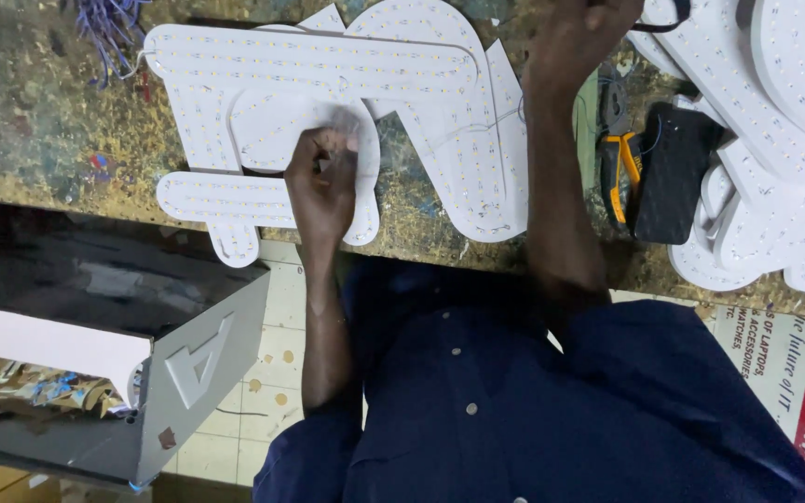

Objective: Soldering electrical wires to LED strips on plastic sign letters at a workbench.

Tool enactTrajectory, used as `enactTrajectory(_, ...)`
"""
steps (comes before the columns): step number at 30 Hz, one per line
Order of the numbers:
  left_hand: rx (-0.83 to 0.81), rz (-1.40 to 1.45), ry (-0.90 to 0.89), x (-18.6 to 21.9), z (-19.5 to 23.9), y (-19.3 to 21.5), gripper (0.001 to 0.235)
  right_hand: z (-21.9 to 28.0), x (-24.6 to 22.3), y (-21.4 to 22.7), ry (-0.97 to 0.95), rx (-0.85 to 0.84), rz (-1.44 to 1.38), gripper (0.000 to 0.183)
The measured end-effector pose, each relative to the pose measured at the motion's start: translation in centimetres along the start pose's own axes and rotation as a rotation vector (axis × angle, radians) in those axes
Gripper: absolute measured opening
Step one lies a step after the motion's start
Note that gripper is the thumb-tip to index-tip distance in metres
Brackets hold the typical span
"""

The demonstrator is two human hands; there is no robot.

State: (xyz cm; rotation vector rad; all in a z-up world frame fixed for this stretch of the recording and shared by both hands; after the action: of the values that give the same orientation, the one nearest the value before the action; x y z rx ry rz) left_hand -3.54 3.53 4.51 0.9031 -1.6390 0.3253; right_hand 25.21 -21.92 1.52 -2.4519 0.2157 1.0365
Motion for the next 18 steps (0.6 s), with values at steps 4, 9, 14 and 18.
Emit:
enactTrajectory(4,-0.006,-0.209,-0.104,-0.5,2.2,-0.7,0.024,2.4,-1.5,-0.6,-0.301,-0.141,-0.303,0.016)
enactTrajectory(9,-0.158,-0.480,-0.234,-4.9,4.8,-2.8,0.032,5.3,3.1,0.8,-0.652,-0.173,-0.458,0.031)
enactTrajectory(14,-0.192,-0.288,-0.320,-1.7,4.7,-2.6,0.047,5.6,5.6,1.9,-0.849,-0.038,-0.382,0.054)
enactTrajectory(18,-0.188,-0.489,-0.434,-6.3,6.1,-3.7,0.071,5.6,4.7,1.6,-0.834,-0.081,-0.407,0.051)
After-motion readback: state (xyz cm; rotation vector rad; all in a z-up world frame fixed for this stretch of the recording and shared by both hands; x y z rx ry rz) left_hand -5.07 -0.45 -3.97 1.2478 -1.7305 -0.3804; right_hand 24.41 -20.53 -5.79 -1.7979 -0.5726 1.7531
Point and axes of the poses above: each hand's wrist, its own z-axis away from the middle knuckle, its own y-axis out of the back of the hand, x = y × z, the point moved 7 cm from there along -z, towards the middle knuckle, and after that the axes turned 7 degrees about x, right-handed, at the moved point
